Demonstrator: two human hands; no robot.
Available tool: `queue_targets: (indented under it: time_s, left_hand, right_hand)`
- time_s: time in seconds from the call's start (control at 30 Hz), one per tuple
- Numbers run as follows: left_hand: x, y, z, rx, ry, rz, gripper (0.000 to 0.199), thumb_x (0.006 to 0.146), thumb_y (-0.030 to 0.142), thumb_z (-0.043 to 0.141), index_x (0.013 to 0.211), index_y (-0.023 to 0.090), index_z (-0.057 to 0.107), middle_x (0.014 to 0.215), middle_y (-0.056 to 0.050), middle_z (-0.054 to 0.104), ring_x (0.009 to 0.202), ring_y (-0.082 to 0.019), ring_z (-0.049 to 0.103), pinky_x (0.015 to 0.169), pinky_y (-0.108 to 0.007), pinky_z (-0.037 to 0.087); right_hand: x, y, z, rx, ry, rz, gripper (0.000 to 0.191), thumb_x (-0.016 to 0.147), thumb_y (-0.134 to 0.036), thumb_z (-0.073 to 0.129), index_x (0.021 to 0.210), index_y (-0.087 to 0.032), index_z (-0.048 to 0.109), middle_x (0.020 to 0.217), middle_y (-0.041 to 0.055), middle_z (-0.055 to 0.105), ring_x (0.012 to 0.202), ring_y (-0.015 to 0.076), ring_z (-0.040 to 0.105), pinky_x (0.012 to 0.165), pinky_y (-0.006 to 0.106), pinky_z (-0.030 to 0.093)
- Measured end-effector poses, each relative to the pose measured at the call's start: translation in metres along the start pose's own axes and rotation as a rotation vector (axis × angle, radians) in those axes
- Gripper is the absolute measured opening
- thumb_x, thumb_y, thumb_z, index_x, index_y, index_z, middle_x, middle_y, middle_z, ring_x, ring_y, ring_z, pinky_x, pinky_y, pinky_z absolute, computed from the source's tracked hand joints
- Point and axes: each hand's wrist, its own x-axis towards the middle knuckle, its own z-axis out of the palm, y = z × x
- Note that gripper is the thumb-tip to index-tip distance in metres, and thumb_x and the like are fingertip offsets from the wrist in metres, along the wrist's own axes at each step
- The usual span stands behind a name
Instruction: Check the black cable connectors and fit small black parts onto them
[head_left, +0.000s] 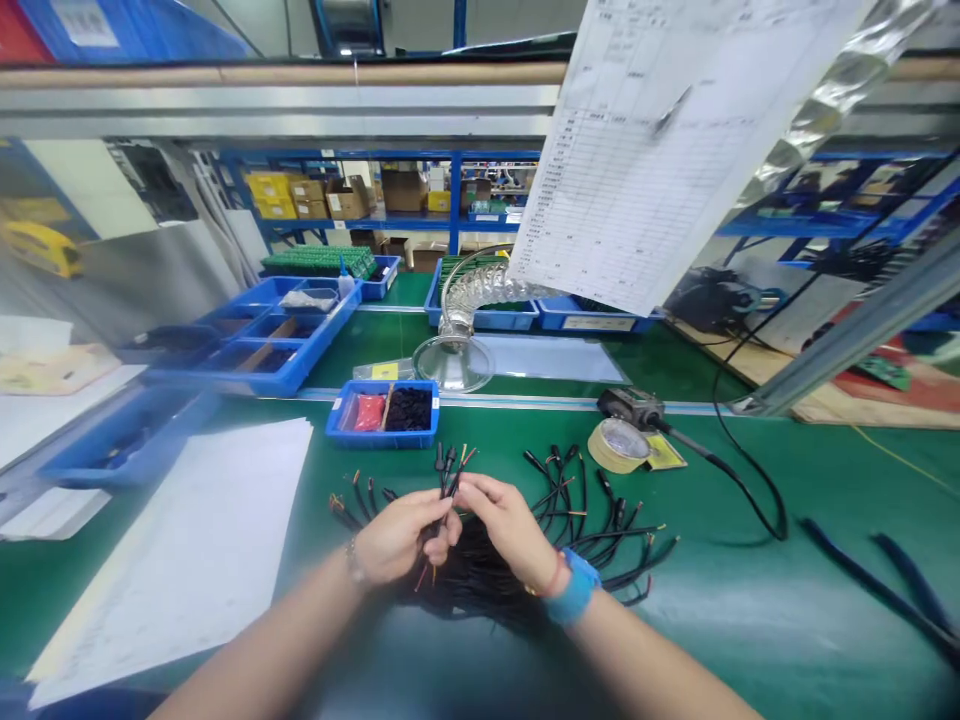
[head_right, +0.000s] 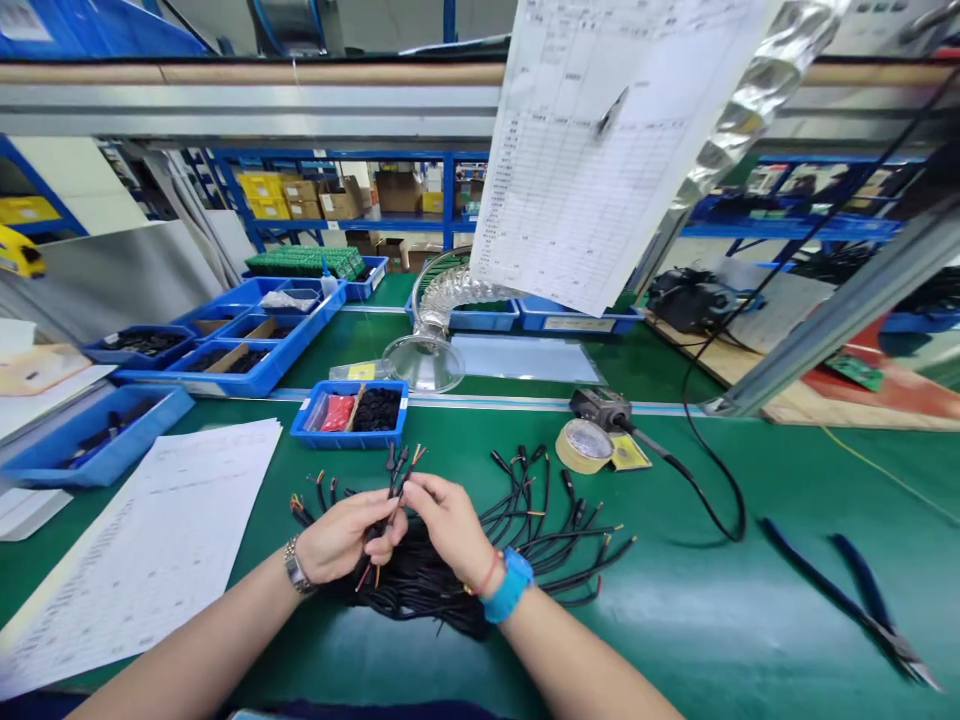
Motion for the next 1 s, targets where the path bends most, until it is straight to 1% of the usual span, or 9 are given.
queue_targets:
  time_s: [0.1,0.2,0.3,0.37,0.47,0.6,0.73,0.93,1.0]
  left_hand:
    - [0.011,-0.003,0.005,0.031,0.019,0.022,0.021,0.079,0.03,0.05,0.088,0.011,0.052,0.068,-0.005,0.058,0.041,-0.006,0.044,0.043,-0.021,0.033]
    - [0.017,-0.004,0.006,0.027,0.037,0.03,0.022,0.079,0.03,0.049,0.09,0.011,0.052,0.073,-0.008,0.062,0.043,-0.009,0.051,0.044,-0.022,0.037]
    - [0.021,-0.001,0.006,-0.038,0.081,0.015,0.022,0.079,0.028,0.05,0.091,0.01,0.054,0.077,-0.01,0.063,0.055,-0.015,0.059,0.054,-0.027,0.045]
    - [0.024,0.004,0.006,-0.106,0.14,0.016,0.021,0.079,0.026,0.049,0.09,0.009,0.055,0.083,-0.012,0.063,0.071,-0.019,0.062,0.066,-0.034,0.047]
    - [0.027,0.009,0.003,-0.204,0.21,0.022,0.019,0.081,0.024,0.046,0.085,0.009,0.057,0.089,-0.012,0.062,0.087,-0.023,0.06,0.079,-0.042,0.044]
    - [0.031,0.005,-0.001,-0.257,0.228,0.004,0.019,0.082,0.026,0.046,0.083,0.01,0.057,0.091,-0.011,0.062,0.089,-0.023,0.059,0.08,-0.045,0.043]
    - [0.034,-0.002,-0.006,-0.248,0.27,0.062,0.019,0.08,0.028,0.05,0.085,0.011,0.057,0.092,-0.01,0.062,0.089,-0.02,0.058,0.081,-0.038,0.043]
    - [0.036,0.002,-0.022,-0.39,0.434,0.259,0.013,0.08,0.025,0.052,0.086,0.015,0.057,0.097,-0.007,0.062,0.096,-0.018,0.057,0.088,-0.035,0.041]
    - [0.036,0.002,-0.026,-0.452,0.471,0.292,0.012,0.08,0.023,0.051,0.087,0.015,0.057,0.095,-0.006,0.062,0.093,-0.017,0.058,0.086,-0.033,0.043]
  right_hand:
    - [0.016,0.006,0.005,0.363,-0.015,0.182,0.026,0.079,-0.038,0.049,0.064,-0.017,0.051,0.049,-0.0061,0.045,0.04,0.0068,0.043,0.046,0.022,0.035]
    - [0.019,0.013,0.006,0.513,-0.078,0.251,0.025,0.076,-0.037,0.053,0.063,-0.017,0.048,0.04,-0.0096,0.038,0.032,0.0036,0.031,0.038,0.018,0.025]
    - [0.02,0.015,0.0,0.516,0.023,0.246,0.02,0.073,-0.032,0.058,0.065,-0.016,0.052,0.045,-0.0069,0.047,0.038,0.0045,0.039,0.042,0.018,0.031]
    - [0.024,0.014,-0.009,0.597,0.135,0.215,0.018,0.072,-0.031,0.06,0.065,-0.016,0.053,0.063,-0.0014,0.059,0.056,0.0083,0.053,0.055,0.021,0.042]
    - [0.032,0.015,-0.022,0.734,0.194,0.194,0.018,0.073,-0.032,0.059,0.067,-0.017,0.051,0.08,0.0029,0.064,0.078,0.0152,0.059,0.071,0.031,0.045]
    - [0.038,0.018,-0.028,0.681,0.156,0.181,0.018,0.074,-0.033,0.057,0.07,-0.017,0.052,0.075,0.0027,0.064,0.07,0.0141,0.059,0.065,0.03,0.047]
    - [0.038,0.015,-0.029,0.578,0.167,0.141,0.012,0.072,-0.027,0.06,0.074,-0.016,0.055,0.072,0.0018,0.064,0.061,0.0103,0.057,0.058,0.024,0.045]
    - [0.047,0.009,-0.06,0.568,0.446,-0.062,0.01,0.075,-0.027,0.056,0.08,-0.019,0.053,0.081,0.0012,0.065,0.075,0.0155,0.062,0.074,0.035,0.047]
    - [0.05,0.01,-0.068,0.46,0.507,-0.168,0.01,0.076,-0.028,0.055,0.081,-0.02,0.053,0.083,0.0011,0.065,0.08,0.0167,0.062,0.079,0.039,0.046]
